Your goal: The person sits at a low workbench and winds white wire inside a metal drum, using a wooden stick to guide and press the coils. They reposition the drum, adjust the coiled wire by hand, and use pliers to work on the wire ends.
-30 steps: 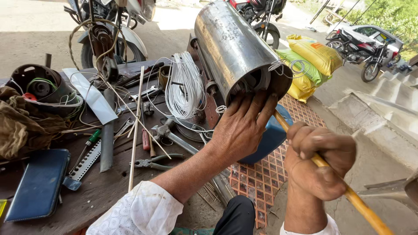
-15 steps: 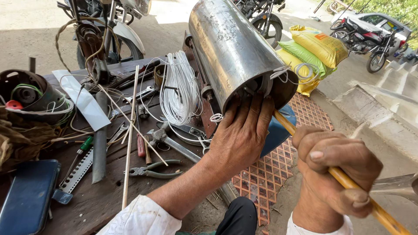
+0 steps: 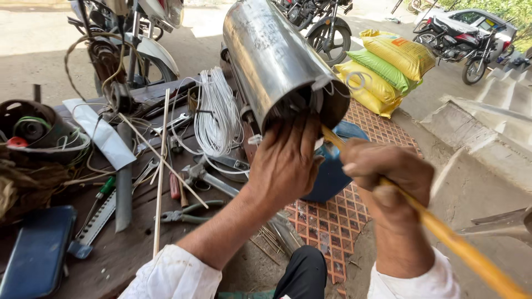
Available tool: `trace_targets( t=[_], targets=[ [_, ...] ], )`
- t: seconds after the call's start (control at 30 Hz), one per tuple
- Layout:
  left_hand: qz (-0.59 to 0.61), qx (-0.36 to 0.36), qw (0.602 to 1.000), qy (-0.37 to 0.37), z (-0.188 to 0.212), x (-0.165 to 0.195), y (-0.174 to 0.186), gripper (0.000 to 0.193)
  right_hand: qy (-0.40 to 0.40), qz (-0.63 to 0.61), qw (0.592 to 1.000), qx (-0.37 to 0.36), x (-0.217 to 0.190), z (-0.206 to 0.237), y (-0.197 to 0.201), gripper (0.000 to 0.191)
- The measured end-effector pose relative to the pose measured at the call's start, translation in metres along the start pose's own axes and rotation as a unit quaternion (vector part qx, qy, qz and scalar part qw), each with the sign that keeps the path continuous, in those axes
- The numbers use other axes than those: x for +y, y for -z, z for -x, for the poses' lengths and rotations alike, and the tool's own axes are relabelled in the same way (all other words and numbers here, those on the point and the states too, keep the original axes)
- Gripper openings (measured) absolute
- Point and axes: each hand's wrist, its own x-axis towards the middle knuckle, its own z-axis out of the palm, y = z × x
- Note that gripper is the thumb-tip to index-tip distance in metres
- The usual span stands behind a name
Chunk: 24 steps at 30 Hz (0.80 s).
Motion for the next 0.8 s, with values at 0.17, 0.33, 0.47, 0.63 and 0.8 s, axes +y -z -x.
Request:
trace_targets(
  t=[0.17, 0.33, 0.47, 0.63, 0.8],
  targets=[
    [-0.01, -0.005, 1.0, -0.011, 0.003, 0.011, 0.014, 0.083, 0.065, 0.02, 0.996, 0.058, 0.006, 0.031, -0.02, 0.037],
    [0.024, 0.032, 0.999, -0.025, 0.016, 0.031, 0.031, 0.071, 0.126, -0.04, 0.982, 0.135, 0.004, 0.036, -0.023, 0.039],
    [0.082, 0.027, 0.996, -0.005, 0.024, 0.038, 0.036, 0.065, 0.135, -0.05, 0.975, 0.169, 0.025, 0.011, -0.034, 0.038],
    [0.045, 0.027, 0.998, -0.021, 0.027, 0.028, 0.035, 0.049, 0.088, -0.039, 0.972, 0.213, 0.049, -0.012, -0.042, 0.04],
    [0.07, 0.025, 0.996, -0.043, 0.034, 0.016, 0.033, 0.034, 0.073, -0.007, 0.962, 0.262, 0.063, -0.014, -0.051, 0.037]
  ],
)
